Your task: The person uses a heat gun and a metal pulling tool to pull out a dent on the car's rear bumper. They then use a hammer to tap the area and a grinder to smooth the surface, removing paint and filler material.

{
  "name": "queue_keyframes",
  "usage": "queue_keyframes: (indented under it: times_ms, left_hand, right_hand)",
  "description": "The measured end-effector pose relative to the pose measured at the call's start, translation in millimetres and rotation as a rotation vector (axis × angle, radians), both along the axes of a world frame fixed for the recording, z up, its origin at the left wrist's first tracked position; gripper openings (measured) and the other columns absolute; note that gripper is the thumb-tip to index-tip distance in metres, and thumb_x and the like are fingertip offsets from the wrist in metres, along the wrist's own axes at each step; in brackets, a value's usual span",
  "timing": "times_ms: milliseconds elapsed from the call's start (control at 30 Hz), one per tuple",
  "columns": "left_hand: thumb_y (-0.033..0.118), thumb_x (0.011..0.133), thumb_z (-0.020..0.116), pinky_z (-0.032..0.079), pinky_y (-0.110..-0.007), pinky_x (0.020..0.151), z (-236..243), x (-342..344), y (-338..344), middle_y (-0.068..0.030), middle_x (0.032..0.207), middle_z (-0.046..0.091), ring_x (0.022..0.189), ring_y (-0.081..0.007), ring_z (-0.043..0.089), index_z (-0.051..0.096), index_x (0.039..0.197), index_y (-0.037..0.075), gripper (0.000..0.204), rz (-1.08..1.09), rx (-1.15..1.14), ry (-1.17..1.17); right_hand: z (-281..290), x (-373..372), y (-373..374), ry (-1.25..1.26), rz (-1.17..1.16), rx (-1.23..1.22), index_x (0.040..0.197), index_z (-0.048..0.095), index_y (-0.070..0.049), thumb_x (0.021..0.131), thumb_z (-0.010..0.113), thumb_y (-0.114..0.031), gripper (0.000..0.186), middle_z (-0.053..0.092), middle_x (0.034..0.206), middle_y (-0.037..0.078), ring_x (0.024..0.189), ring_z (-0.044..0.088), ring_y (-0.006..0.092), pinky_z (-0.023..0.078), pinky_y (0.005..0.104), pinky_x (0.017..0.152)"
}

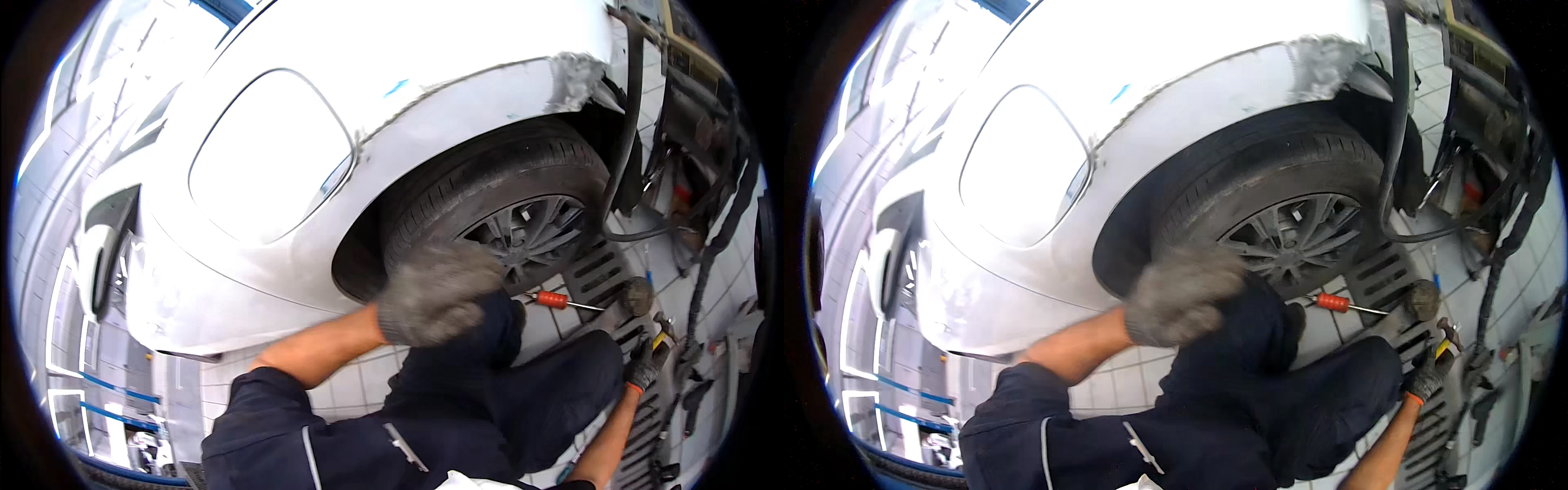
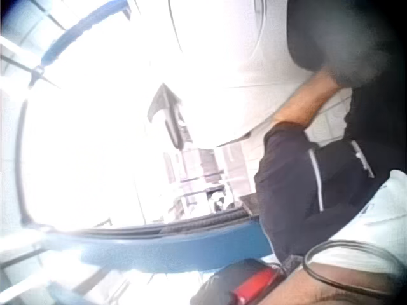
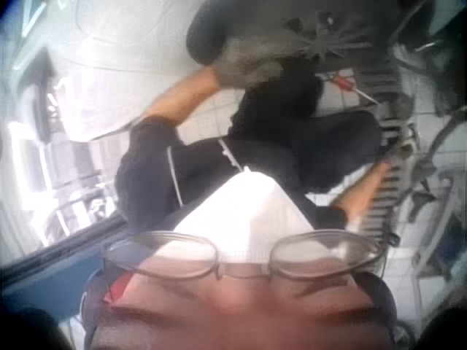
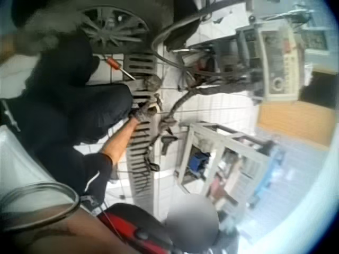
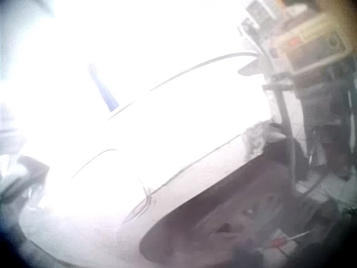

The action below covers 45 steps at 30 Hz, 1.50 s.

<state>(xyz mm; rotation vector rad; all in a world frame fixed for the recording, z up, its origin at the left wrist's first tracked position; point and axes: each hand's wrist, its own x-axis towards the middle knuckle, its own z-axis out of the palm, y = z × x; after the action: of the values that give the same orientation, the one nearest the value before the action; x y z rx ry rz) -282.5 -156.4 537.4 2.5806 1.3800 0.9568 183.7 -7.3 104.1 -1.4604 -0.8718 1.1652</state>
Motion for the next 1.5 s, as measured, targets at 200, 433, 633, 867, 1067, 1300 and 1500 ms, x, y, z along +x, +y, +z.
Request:
queue_keyframes:
  times_ms: [200, 433, 633, 867, 1067, 1300, 1500]
  left_hand:
    - [0.019, 0.085, 0.071, 0.047, -0.054, 0.103, 54.5, -75.1, -64.3, -0.0192, 0.121, 0.066, 0.115, -0.0405, 0.063, 0.066, 0.113, 0.002, 0.033, 0.371, 0.228, 0.331]
    - [0.011, 0.074, 0.068, 0.046, -0.053, 0.09, 33.3, -109.0, -105.2, -0.0169, 0.122, 0.061, 0.11, -0.0373, 0.058, 0.064, 0.116, 0.003, 0.042, 0.662, 0.161, 0.67]
    - [0.008, 0.089, 0.055, 0.025, -0.034, 0.123, 59.0, -118.0, -80.8, -0.0031, 0.153, 0.05, 0.143, -0.0145, 0.041, 0.055, 0.145, 0.011, 0.056, 0.506, 0.041, 0.879]
    - [0.03, 0.08, 0.069, 0.023, -0.038, 0.127, 85.5, -79.0, 19.1, -0.0123, 0.159, 0.039, 0.15, -0.0241, 0.031, 0.044, 0.15, 0.005, 0.078, 0.325, 0.187, 1.025]
    - [0.04, 0.073, 0.076, 0.024, -0.04, 0.126, 90.9, -69.8, 15.5, -0.0134, 0.157, 0.041, 0.15, -0.0255, 0.032, 0.046, 0.147, 0.002, 0.089, 0.318, 0.084, 0.963]
    - [0.037, 0.069, 0.078, 0.028, -0.043, 0.124, 112.6, -59.5, 12.2, -0.0125, 0.149, 0.052, 0.145, -0.0276, 0.041, 0.056, 0.139, 0.004, 0.08, 0.338, 0.147, 0.922]
    - [0.017, 0.083, 0.071, 0.03, -0.051, 0.122, 148.4, -30.4, 65.0, -0.0112, 0.148, 0.053, 0.144, -0.0293, 0.042, 0.058, 0.137, 0.007, 0.056, 0.32, 0.221, 0.931]
  right_hand:
    - [241.9, -42.9, 28.9, 0.032, -0.07, 0.636, 0.136, 0.054, -0.001, 0.105, 0.053, -0.044, 0.054, 0.06, 0.085, 0.006, 0.075, 0.059, 0.0109, 0.049, 0.0271, 0.061]
    - [377.7, -220.2, -15.8, 0.615, 0.536, 0.931, 0.135, 0.058, -0.022, 0.103, 0.051, -0.05, 0.044, 0.067, 0.118, 0.013, 0.073, 0.065, 0.0207, 0.055, 0.0347, 0.06]
    - [400.0, -291.0, -27.3, 0.825, 0.783, 0.74, 0.127, 0.061, -0.005, 0.097, 0.059, -0.057, 0.059, 0.069, 0.102, 0.01, 0.066, 0.064, 0.0197, 0.054, 0.0332, 0.058]
    - [371.1, -337.5, -47.3, 0.523, 0.525, 0.614, 0.122, 0.062, 0.0, 0.092, 0.062, -0.063, 0.07, 0.066, 0.087, 0.006, 0.062, 0.061, 0.0148, 0.05, 0.0269, 0.055]
    - [372.6, -346.6, -40.4, 0.489, 0.527, 0.607, 0.117, 0.063, -0.002, 0.099, 0.058, -0.055, 0.056, 0.064, 0.094, 0.002, 0.075, 0.06, 0.0136, 0.049, 0.028, 0.06]
    - [347.6, -380.4, -6.5, 0.399, 0.564, 0.485, 0.123, 0.063, 0.001, 0.103, 0.057, -0.04, 0.045, 0.067, 0.107, 0.006, 0.096, 0.06, 0.0141, 0.048, 0.0273, 0.082]
    - [377.0, -373.0, 2.5, 0.407, 0.622, 0.747, 0.133, 0.059, 0.001, 0.105, 0.055, -0.021, 0.036, 0.067, 0.118, 0.008, 0.104, 0.063, 0.0157, 0.05, 0.0287, 0.092]
